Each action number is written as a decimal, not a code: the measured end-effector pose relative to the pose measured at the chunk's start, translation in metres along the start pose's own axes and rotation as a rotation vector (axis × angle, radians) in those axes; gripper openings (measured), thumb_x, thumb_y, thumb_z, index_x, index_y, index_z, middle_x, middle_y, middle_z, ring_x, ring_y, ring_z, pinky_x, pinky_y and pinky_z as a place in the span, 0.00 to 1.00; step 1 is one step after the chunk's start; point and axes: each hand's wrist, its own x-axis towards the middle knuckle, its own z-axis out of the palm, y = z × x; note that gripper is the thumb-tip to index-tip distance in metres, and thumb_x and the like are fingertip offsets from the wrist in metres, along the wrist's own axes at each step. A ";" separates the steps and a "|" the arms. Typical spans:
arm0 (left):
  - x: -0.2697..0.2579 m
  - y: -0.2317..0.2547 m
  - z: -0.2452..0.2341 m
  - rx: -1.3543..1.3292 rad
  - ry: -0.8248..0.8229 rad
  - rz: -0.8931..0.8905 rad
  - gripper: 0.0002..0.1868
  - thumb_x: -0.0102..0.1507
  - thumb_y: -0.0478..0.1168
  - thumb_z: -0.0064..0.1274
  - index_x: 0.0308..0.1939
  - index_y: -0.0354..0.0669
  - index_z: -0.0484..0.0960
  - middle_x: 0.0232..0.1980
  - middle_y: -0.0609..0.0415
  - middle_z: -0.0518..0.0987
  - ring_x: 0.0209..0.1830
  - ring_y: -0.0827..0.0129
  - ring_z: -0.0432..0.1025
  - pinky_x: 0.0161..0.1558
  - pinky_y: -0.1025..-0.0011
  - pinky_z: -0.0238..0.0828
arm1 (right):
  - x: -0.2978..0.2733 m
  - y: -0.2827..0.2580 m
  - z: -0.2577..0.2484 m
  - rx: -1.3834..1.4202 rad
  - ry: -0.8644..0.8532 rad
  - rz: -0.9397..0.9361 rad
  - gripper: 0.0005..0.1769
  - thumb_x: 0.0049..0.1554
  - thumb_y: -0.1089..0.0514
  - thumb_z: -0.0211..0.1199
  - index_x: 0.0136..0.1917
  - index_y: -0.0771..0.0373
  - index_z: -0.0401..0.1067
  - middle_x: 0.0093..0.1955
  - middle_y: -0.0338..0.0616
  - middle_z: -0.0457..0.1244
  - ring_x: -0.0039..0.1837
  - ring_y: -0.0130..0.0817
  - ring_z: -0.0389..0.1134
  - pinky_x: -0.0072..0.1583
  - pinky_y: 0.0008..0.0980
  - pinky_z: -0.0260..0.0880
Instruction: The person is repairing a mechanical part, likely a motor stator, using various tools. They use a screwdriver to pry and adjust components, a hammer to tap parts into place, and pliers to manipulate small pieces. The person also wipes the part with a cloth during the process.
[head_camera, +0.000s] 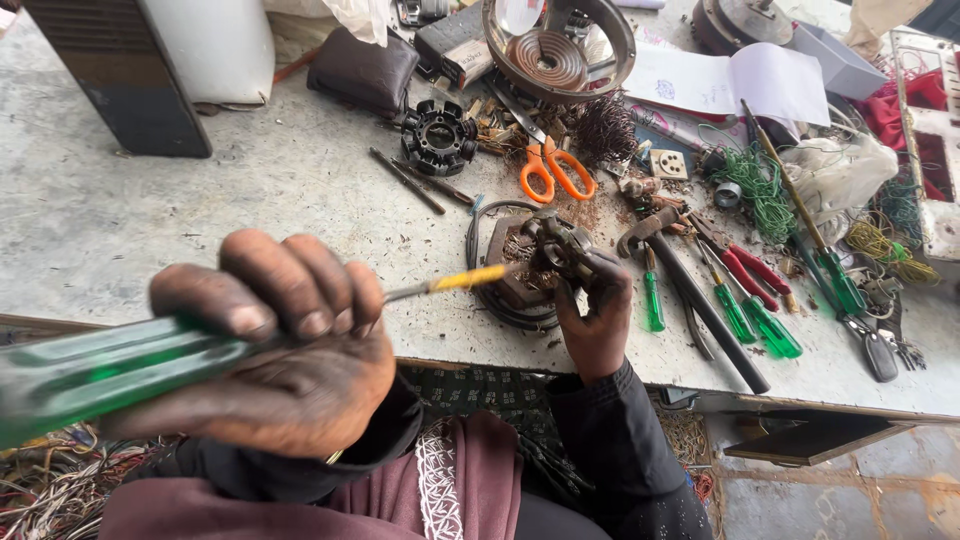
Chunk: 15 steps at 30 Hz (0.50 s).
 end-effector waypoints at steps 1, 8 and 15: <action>0.002 -0.006 0.005 0.003 -0.001 0.028 0.40 0.69 0.77 0.31 0.45 0.42 0.73 0.32 0.50 0.68 0.26 0.67 0.66 0.26 0.66 0.72 | 0.000 -0.001 0.001 0.023 0.002 0.005 0.27 0.59 0.76 0.62 0.68 0.65 0.57 0.68 0.50 0.59 0.70 0.35 0.66 0.70 0.33 0.68; 0.004 -0.036 0.040 -0.003 0.019 -0.017 0.33 0.65 0.70 0.47 0.46 0.41 0.70 0.34 0.51 0.67 0.29 0.69 0.65 0.29 0.68 0.71 | 0.001 -0.011 0.002 -0.038 0.002 0.017 0.26 0.59 0.75 0.63 0.67 0.67 0.59 0.67 0.50 0.60 0.69 0.35 0.67 0.69 0.33 0.71; -0.003 -0.050 0.051 -0.002 -0.067 -0.066 0.34 0.66 0.68 0.53 0.48 0.38 0.67 0.39 0.52 0.65 0.35 0.72 0.64 0.37 0.72 0.68 | 0.005 -0.014 0.003 -0.118 0.001 -0.035 0.26 0.58 0.75 0.64 0.66 0.67 0.60 0.64 0.48 0.62 0.66 0.34 0.69 0.67 0.31 0.71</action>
